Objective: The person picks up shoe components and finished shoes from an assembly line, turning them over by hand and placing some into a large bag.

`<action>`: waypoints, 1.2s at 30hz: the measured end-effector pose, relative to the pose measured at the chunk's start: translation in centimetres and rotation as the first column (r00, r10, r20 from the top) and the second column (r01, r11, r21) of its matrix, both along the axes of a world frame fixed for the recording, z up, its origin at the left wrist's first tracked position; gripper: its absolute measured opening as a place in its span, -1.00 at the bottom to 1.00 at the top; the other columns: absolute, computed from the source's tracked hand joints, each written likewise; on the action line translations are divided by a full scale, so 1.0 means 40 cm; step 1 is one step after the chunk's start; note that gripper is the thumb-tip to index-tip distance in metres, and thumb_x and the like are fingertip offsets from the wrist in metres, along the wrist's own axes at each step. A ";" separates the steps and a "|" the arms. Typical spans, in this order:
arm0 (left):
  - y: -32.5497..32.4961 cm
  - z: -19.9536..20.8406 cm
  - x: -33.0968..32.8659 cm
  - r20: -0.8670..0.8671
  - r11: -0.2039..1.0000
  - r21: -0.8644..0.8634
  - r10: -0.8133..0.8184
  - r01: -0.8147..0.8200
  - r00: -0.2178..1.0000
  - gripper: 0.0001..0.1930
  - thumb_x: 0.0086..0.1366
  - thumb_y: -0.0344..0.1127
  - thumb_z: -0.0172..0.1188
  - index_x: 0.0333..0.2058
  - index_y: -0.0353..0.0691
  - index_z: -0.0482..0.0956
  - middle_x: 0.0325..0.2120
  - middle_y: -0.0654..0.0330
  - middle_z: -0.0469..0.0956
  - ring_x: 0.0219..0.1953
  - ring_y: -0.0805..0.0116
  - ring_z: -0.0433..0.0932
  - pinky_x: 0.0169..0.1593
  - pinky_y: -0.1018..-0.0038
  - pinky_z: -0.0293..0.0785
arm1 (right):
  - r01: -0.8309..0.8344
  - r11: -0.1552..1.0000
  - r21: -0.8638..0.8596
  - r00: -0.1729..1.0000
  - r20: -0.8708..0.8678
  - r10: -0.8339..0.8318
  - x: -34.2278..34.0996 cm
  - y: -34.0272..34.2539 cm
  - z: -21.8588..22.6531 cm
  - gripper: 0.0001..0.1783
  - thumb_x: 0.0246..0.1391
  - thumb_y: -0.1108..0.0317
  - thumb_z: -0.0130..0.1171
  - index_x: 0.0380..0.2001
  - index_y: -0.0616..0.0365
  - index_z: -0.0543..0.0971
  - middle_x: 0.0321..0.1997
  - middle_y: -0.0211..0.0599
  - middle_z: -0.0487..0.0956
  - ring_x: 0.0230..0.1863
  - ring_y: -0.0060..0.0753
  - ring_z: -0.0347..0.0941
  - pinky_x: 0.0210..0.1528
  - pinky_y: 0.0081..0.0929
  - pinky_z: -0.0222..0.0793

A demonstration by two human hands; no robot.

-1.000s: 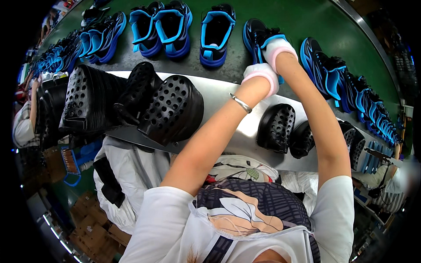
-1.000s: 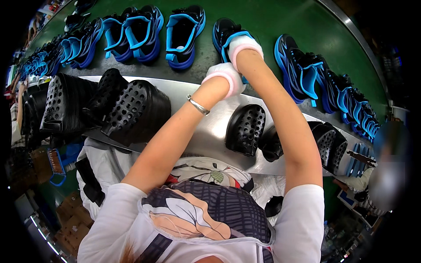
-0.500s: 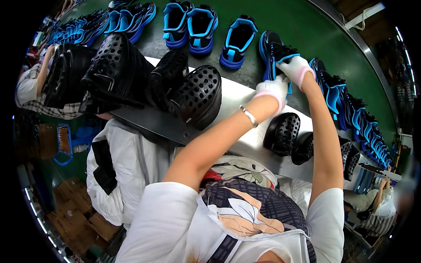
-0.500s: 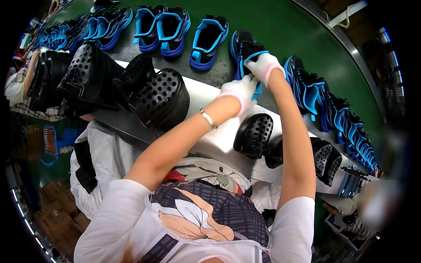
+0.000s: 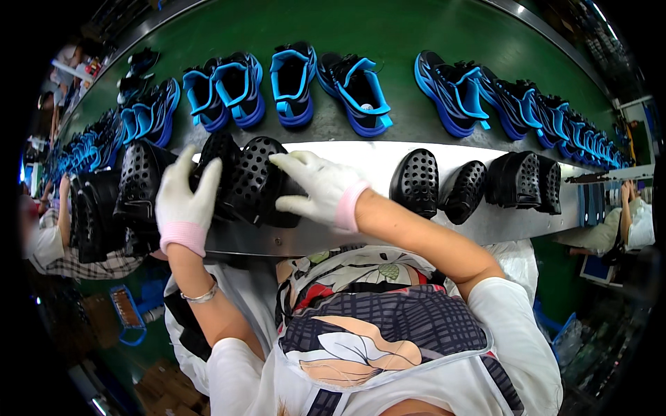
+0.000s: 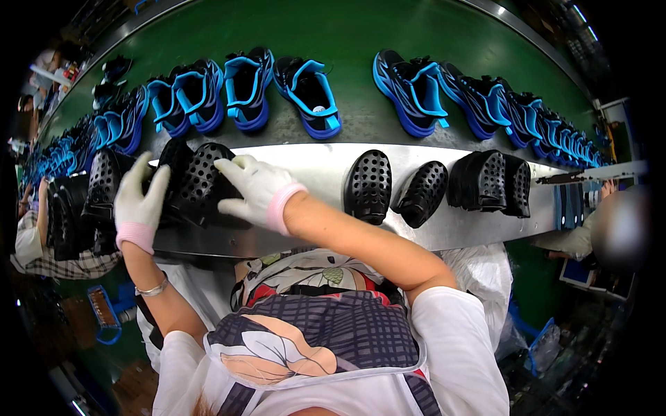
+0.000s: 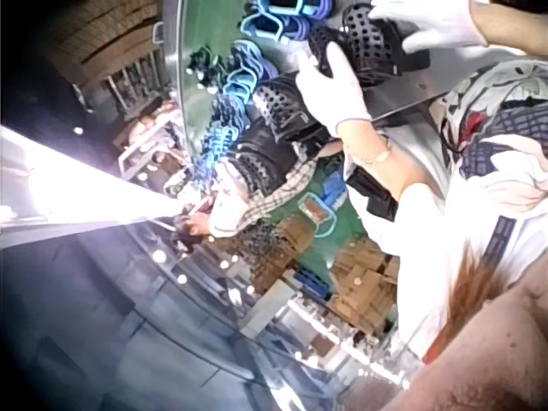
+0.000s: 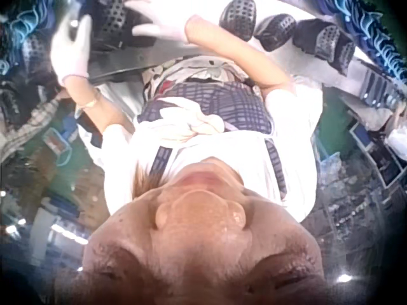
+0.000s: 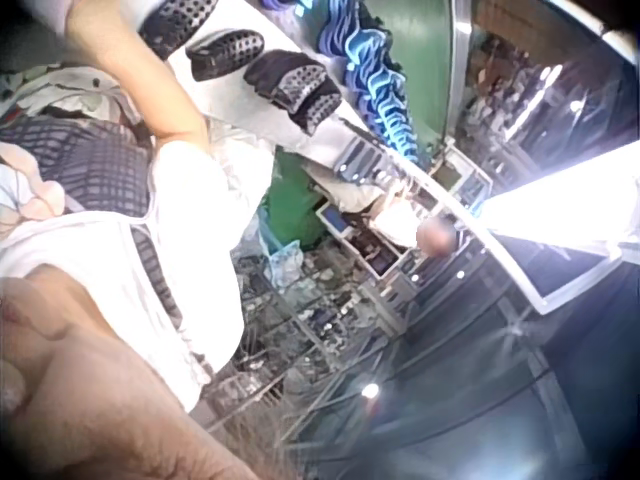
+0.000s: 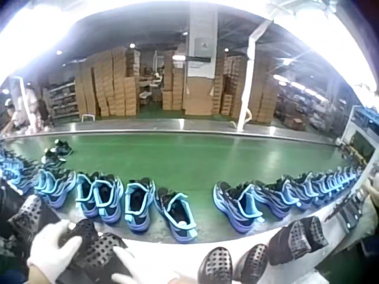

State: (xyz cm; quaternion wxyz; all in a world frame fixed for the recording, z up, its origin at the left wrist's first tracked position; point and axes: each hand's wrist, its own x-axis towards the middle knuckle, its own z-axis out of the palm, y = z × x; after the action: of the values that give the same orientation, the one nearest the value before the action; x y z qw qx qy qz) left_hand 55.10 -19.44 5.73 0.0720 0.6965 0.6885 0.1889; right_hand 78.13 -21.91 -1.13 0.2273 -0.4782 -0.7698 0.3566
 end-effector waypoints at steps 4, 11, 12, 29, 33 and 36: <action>-0.022 -0.023 0.022 -0.071 0.995 -0.074 -0.067 0.062 0.995 -0.51 0.18 -0.01 0.25 0.03 -0.12 0.58 -0.06 0.01 0.53 -0.09 0.03 0.58 -0.02 0.26 0.49 | 0.094 0.995 0.038 0.993 -0.070 -0.091 0.015 -0.024 -0.039 -0.22 0.06 -0.04 0.18 0.29 0.07 0.26 0.23 0.03 0.35 0.16 0.07 0.39 0.19 -0.21 0.33; -0.128 -0.031 0.169 0.087 0.967 -0.026 -0.251 0.255 0.964 -0.70 0.16 -0.27 0.23 -0.12 -0.19 0.61 -0.23 -0.01 0.46 -0.29 -0.03 0.58 -0.19 0.25 0.54 | 0.165 0.985 -0.057 0.978 -0.124 -0.171 0.143 -0.100 -0.023 -0.21 0.05 0.00 0.22 0.30 0.04 0.24 0.19 0.01 0.37 0.11 0.04 0.43 0.16 -0.24 0.37; -0.146 -0.048 0.185 0.133 0.964 -0.048 -0.254 0.262 0.958 -0.76 0.18 -0.30 0.22 -0.18 -0.22 0.61 -0.24 0.01 0.46 -0.31 -0.01 0.57 -0.21 0.27 0.53 | 0.174 0.983 -0.057 0.976 -0.120 -0.179 0.163 -0.120 -0.022 -0.21 0.05 -0.01 0.21 0.30 0.04 0.24 0.19 0.00 0.37 0.10 0.03 0.44 0.16 -0.24 0.38; -0.029 -0.228 0.039 -0.038 0.979 0.143 -0.142 0.146 0.989 -0.38 0.20 -0.05 0.27 0.12 -0.35 0.44 0.07 -0.16 0.42 0.10 -0.11 0.43 0.17 0.21 0.36 | 0.298 0.940 -0.165 0.943 -0.105 -0.317 0.199 -0.171 -0.018 -0.26 0.03 0.09 0.24 0.26 0.10 0.31 0.19 -0.04 0.41 0.14 -0.06 0.44 0.17 -0.28 0.37; 0.028 -0.238 0.026 0.075 0.988 -0.144 -0.041 0.051 0.996 -0.30 0.25 0.08 0.17 0.17 -0.40 0.36 0.06 -0.28 0.44 0.11 -0.18 0.43 0.16 0.20 0.35 | 0.308 0.944 -0.114 0.940 -0.114 -0.321 0.199 -0.172 -0.021 -0.26 0.01 0.14 0.25 0.26 0.12 0.31 0.17 -0.06 0.42 0.07 -0.15 0.49 0.12 -0.29 0.41; 0.000 -0.277 0.020 0.173 0.968 -0.243 -0.019 0.061 0.985 -0.34 0.26 0.07 0.15 0.16 -0.35 0.37 -0.03 -0.30 0.50 0.06 -0.21 0.48 0.14 0.20 0.36 | 0.294 0.955 -0.041 0.951 -0.084 -0.296 0.196 -0.172 -0.002 -0.24 -0.06 0.20 0.26 0.25 0.15 0.34 0.21 -0.03 0.39 0.17 -0.06 0.41 0.20 -0.26 0.33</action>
State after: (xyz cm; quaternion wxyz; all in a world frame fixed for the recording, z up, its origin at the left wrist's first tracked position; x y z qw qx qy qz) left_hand 55.89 -19.43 -5.33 0.2204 0.6772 0.6839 0.1586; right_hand 85.99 -28.78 -1.22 0.3053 -0.5746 -0.6736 0.3504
